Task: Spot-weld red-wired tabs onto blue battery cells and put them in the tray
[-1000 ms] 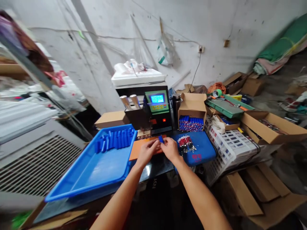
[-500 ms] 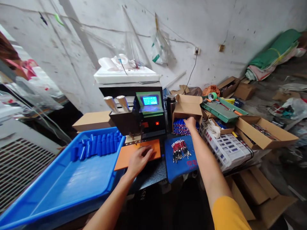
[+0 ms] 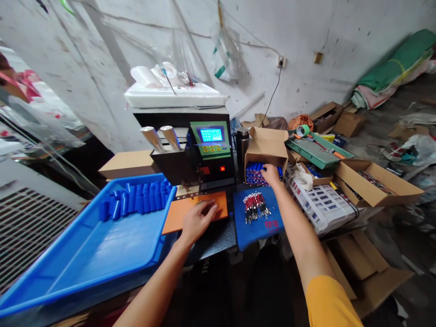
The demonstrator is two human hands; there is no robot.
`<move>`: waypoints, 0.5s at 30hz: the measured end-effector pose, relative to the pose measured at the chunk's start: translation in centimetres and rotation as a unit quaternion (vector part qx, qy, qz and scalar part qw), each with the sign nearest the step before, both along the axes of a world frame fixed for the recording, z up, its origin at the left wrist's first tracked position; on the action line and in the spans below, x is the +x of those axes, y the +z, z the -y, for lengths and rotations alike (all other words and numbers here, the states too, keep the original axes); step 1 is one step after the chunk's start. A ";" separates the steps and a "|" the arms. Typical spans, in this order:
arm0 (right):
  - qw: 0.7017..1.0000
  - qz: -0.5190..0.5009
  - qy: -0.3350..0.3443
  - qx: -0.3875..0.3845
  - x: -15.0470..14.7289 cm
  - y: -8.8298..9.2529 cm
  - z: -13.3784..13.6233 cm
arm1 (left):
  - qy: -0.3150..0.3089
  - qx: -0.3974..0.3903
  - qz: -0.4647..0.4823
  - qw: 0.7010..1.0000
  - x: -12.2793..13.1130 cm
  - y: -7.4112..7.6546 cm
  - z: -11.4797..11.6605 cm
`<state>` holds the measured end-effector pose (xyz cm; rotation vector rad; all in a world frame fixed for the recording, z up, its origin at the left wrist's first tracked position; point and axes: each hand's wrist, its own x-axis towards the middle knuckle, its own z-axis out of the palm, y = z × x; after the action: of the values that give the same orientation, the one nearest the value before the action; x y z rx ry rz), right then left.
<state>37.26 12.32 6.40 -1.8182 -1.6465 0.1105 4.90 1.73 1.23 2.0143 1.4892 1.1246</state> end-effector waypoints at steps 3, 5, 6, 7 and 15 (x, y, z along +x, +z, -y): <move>0.998 -0.026 0.007 0.050 -0.1 -0.3 1.2 | -0.001 -0.006 0.009 1.000 0.1 0.3 0.1; 0.995 -0.051 0.014 0.079 0.2 -1.1 2.7 | -0.001 -0.007 0.011 1.000 0.1 0.3 0.2; 0.995 -0.062 0.018 0.075 0.4 -1.7 3.7 | 0.001 -0.007 0.012 1.000 0.2 0.4 0.2; 0.996 -0.070 0.022 0.058 0.6 -2.4 4.7 | 0.002 -0.006 0.012 1.000 0.2 0.4 0.2; 0.988 -0.102 0.005 -0.118 0.7 -6.6 9.1 | 0.006 -0.007 0.005 1.000 0.4 0.2 0.3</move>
<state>37.98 3.18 -0.16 -1.8993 -1.5499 0.4994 5.31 1.43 1.47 1.9901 1.5025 1.1243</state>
